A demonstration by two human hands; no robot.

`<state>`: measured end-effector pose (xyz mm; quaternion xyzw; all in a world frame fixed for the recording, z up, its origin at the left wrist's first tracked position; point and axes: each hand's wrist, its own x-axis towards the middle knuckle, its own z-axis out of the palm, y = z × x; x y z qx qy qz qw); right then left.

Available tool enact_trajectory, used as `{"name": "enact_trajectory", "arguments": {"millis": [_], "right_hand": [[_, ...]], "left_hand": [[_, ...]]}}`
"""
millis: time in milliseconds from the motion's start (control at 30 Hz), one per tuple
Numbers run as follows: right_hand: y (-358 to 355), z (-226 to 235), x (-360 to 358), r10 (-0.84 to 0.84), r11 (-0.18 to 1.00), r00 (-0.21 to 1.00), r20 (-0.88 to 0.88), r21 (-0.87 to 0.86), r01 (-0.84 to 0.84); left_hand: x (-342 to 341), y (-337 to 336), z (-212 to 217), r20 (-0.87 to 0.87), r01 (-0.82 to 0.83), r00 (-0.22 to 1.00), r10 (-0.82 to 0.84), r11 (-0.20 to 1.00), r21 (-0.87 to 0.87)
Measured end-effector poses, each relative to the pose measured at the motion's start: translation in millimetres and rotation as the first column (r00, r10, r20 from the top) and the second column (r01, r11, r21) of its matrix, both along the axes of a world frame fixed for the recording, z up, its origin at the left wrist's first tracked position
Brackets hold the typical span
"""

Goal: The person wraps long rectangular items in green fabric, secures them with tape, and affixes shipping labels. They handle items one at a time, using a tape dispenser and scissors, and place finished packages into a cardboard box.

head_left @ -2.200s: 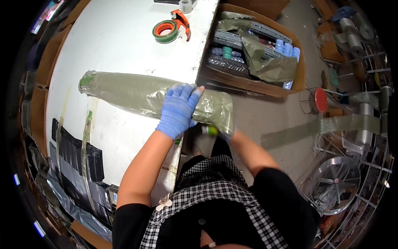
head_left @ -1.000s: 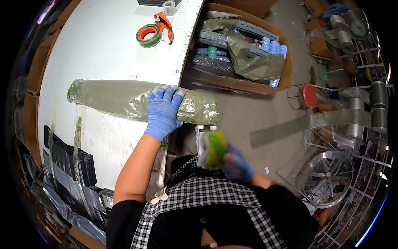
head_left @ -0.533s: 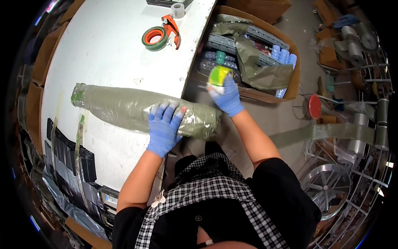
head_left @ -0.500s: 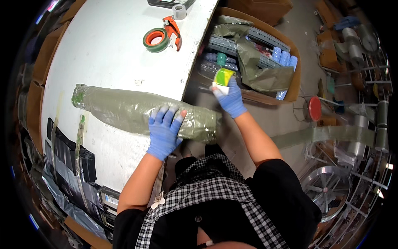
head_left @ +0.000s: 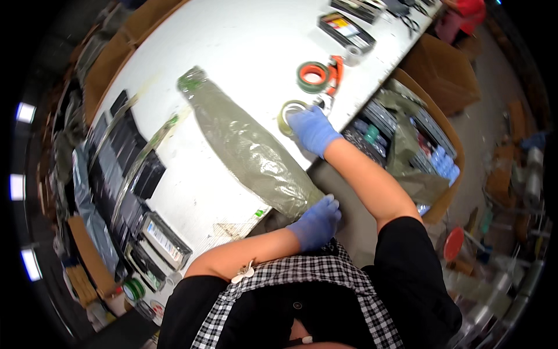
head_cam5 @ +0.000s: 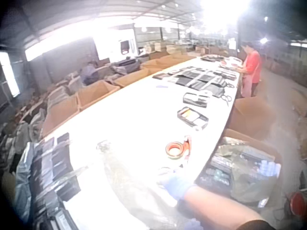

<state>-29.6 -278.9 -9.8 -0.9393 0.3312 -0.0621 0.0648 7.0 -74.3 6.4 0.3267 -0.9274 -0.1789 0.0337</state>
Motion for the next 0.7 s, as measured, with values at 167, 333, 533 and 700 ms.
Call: {"name": "enact_trajectory", "arguments": {"millis": [167,333,533,700], "right_hand": [[101,5,-50,-0.34,0.89,0.863,0.373,0.423,0.168],[217,0,-59,-0.834,-0.33,0.532,-0.144,0.904,-0.272],[192,15,-3,-0.819,-0.432,0.509,-0.265,0.868,-0.243],[182,-28,33,-0.779,0.195,0.626,0.039,0.964,0.183]], "left_hand": [[99,70,6,-0.561,-0.588,0.646,0.519,0.806,0.069],[109,117,-36,0.006,-0.046,0.113,0.994,-0.001,0.999],[156,99,2,-0.076,-0.025,0.026,0.997,0.076,0.997],[235,143,29,-0.138,-0.611,0.143,0.98,0.197,0.767]]}}
